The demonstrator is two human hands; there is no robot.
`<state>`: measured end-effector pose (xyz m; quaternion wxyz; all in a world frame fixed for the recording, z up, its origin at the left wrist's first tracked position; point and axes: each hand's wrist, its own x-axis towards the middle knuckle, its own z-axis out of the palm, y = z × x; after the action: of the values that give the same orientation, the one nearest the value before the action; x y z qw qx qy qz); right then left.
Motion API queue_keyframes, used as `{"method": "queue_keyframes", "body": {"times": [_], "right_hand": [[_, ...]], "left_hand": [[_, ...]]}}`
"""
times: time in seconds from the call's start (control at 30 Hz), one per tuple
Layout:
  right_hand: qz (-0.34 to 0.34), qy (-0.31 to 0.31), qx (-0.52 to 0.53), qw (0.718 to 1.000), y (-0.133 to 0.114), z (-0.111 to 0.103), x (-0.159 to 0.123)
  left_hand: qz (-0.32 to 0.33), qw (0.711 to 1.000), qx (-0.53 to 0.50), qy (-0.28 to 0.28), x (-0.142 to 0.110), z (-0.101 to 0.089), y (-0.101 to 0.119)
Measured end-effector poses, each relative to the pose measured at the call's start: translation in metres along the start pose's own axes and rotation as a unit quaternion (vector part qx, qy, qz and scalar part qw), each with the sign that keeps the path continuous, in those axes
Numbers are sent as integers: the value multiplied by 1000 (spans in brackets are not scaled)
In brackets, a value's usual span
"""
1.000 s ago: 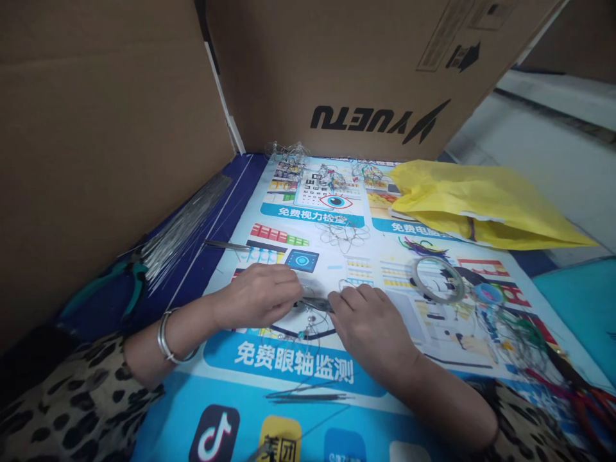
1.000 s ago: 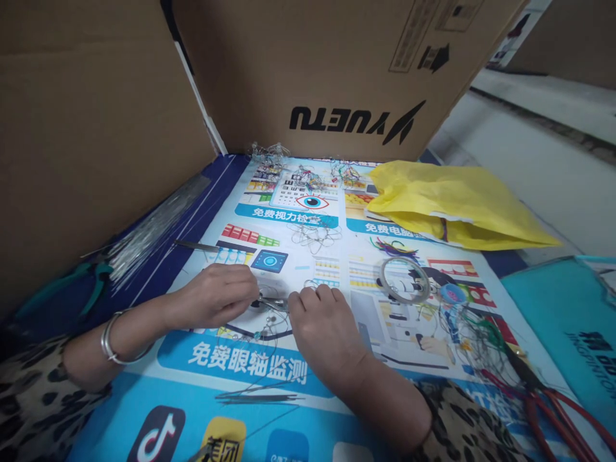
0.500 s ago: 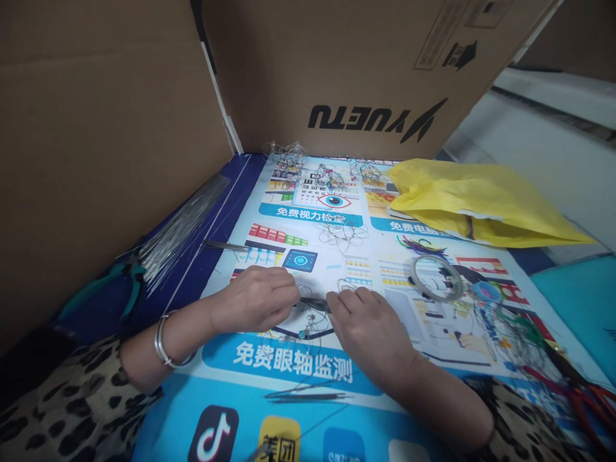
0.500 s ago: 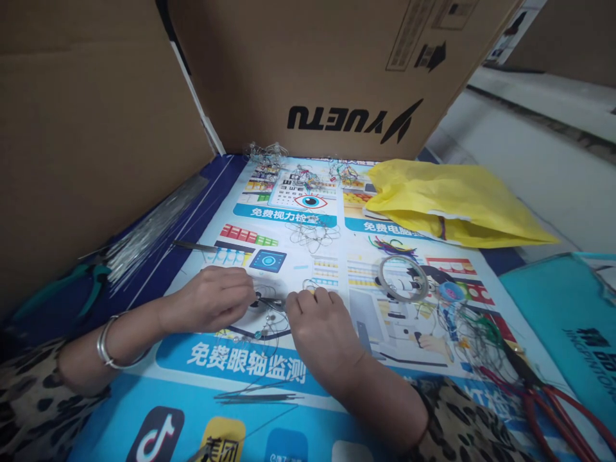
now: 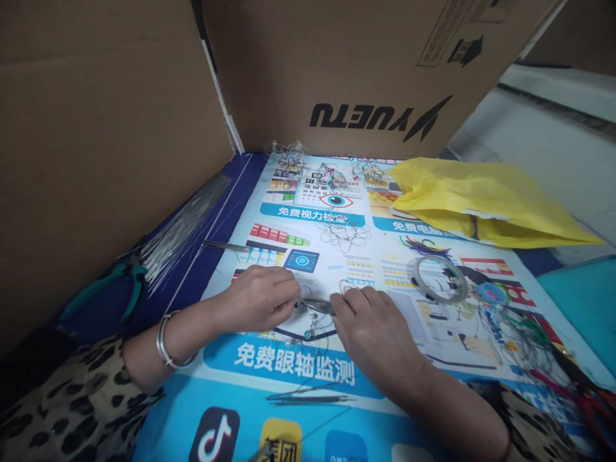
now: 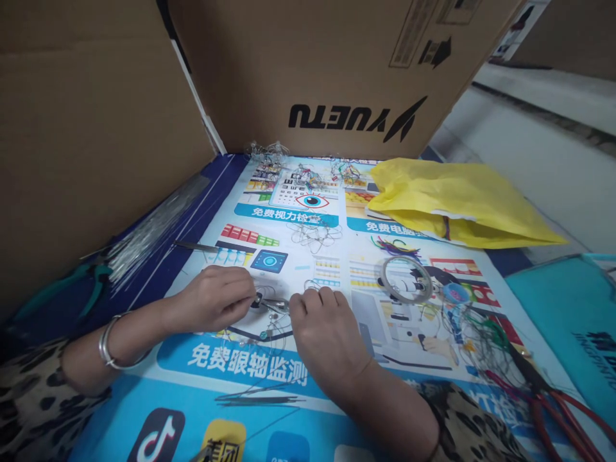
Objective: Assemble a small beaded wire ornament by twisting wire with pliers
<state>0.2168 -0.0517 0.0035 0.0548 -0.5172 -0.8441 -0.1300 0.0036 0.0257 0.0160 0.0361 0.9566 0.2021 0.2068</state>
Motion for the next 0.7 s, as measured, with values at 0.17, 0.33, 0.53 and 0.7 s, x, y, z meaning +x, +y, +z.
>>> {"method": "queue_keyframes", "body": {"times": [0.17, 0.33, 0.53, 0.7], "right_hand": [[-1, 1, -10, 1000, -2, -2, 1], [-5, 5, -34, 999, -7, -9, 3], [-11, 25, -69, 997, -12, -14, 2], [-11, 25, -81, 996, -14, -14, 2]], "left_hand": [[1, 1000, 10, 4, 1, 0, 2], [-9, 1000, 9, 7, 0, 1, 5], [-16, 1000, 1, 5, 2, 3, 8], [-20, 1000, -3, 5, 1, 4, 8]]}}
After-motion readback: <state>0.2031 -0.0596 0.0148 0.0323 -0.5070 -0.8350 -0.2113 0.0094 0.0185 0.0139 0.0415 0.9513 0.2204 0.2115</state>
